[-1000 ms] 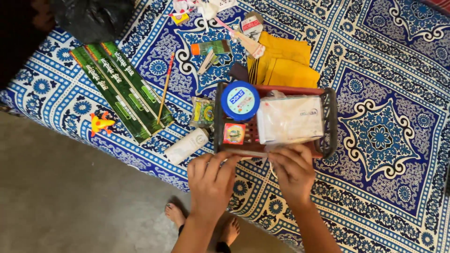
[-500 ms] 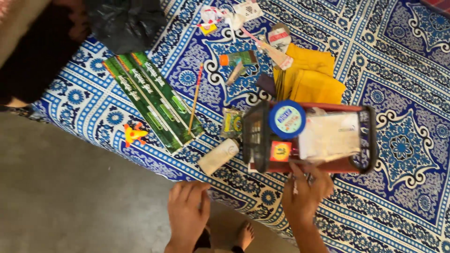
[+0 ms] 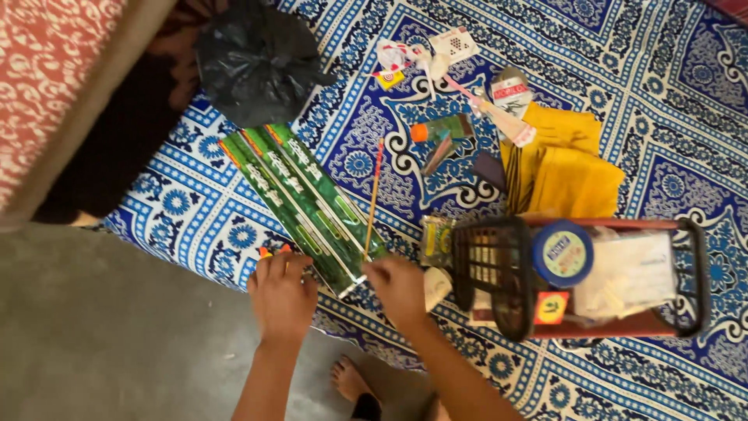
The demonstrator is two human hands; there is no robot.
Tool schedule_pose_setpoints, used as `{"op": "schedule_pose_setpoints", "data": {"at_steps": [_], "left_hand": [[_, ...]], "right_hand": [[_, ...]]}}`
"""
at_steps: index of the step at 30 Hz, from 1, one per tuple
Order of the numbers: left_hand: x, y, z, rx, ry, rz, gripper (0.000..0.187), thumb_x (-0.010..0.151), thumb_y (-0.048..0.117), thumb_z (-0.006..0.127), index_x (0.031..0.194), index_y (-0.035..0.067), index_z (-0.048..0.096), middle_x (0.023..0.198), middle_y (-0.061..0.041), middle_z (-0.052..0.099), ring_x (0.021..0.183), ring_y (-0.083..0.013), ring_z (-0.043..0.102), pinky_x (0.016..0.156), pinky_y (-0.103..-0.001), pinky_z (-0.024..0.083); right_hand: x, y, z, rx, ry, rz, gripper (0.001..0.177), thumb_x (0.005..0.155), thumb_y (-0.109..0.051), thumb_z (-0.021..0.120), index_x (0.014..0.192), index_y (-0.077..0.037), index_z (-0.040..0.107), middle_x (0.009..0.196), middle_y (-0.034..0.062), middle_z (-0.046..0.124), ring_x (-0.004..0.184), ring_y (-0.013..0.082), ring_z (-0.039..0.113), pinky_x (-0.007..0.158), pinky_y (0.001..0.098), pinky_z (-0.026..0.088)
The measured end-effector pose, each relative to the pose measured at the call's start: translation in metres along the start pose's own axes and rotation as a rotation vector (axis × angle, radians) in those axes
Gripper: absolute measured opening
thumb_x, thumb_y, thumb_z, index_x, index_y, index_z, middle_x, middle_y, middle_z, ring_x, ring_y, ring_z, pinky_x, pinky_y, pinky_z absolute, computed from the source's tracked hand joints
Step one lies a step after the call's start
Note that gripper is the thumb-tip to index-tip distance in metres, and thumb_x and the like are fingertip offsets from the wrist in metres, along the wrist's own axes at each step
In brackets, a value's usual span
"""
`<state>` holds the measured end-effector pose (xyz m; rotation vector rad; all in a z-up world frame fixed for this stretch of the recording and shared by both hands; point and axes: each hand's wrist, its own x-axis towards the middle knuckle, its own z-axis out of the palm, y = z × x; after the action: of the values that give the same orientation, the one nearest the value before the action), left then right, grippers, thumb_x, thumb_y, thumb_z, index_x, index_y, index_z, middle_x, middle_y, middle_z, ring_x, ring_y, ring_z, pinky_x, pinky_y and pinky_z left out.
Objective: Organize various items including incense, a stapler, and tools into a container on a bed.
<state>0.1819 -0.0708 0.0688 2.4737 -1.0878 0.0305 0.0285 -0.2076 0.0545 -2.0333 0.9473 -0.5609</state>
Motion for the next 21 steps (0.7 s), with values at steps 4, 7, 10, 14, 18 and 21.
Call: {"op": "schedule_pose_setpoints", "data": {"at_steps": [4,7,10,14,18,21], "left_hand": [[0.032,-0.023,-0.004,-0.012,-0.121,-0.052,0.027,0.074,0.014,0.075,0.100,0.019,0.074,0.115,0.001,0.064,0.118,-0.0261,0.053,0.098,-0.049,0.041],[0.048,-0.038,-0.001,-0.011,-0.140,-0.061,0.029,0.074,0.014,0.075,0.102,0.019,0.074,0.117,0.001,0.063,0.120,-0.0265,0.052,0.100,-0.049,0.041],[0.059,-0.048,0.004,-0.026,-0.096,-0.031,0.032,0.074,0.014,0.076,0.105,0.018,0.073,0.121,-0.002,0.062,0.121,-0.0278,0.052,0.101,-0.049,0.041],[0.085,-0.043,0.004,-0.034,-0.107,-0.018,0.036,0.074,0.016,0.077,0.110,0.017,0.072,0.121,-0.002,0.062,0.121,-0.0275,0.052,0.100,-0.050,0.040],[0.141,-0.026,0.007,-0.013,-0.008,0.036,0.036,0.078,0.023,0.080,0.113,0.015,0.070,0.124,-0.004,0.060,0.122,-0.0299,0.050,0.098,-0.052,0.040],[0.201,-0.011,0.010,0.065,0.150,0.124,0.048,0.077,0.027,0.084,0.120,0.015,0.066,0.134,-0.008,0.055,0.130,-0.0341,0.046,0.098,-0.054,0.041]], "right_hand": [[0.067,0.060,0.052,-0.166,-0.064,0.132,0.030,0.094,-0.027,0.078,0.076,-0.003,0.074,0.075,0.0152,0.070,0.068,0.0323,0.067,0.065,0.0452,0.051],[0.096,0.082,0.071,-0.175,0.226,-0.105,0.015,0.086,-0.011,0.067,0.098,-0.005,0.074,0.091,0.0166,0.071,0.082,0.0370,0.068,0.074,0.0443,0.056],[0.111,0.079,0.076,-0.187,0.152,0.122,0.022,0.079,-0.022,0.082,0.090,-0.006,0.073,0.084,0.0154,0.073,0.077,0.0355,0.072,0.071,0.0450,0.057],[0.111,0.095,0.081,-0.187,0.066,0.283,0.033,0.078,-0.020,0.082,0.101,-0.003,0.066,0.079,0.0151,0.074,0.073,0.0316,0.074,0.068,0.0407,0.059],[0.115,0.131,0.090,-0.006,0.175,0.308,0.039,0.070,-0.015,0.083,0.105,-0.005,0.069,0.085,0.0119,0.077,0.075,0.0233,0.076,0.069,0.0370,0.060],[0.116,0.144,0.088,0.060,0.064,0.377,0.039,0.072,-0.016,0.085,0.107,-0.005,0.069,0.087,0.0085,0.076,0.077,0.0189,0.074,0.070,0.0343,0.059]]}}
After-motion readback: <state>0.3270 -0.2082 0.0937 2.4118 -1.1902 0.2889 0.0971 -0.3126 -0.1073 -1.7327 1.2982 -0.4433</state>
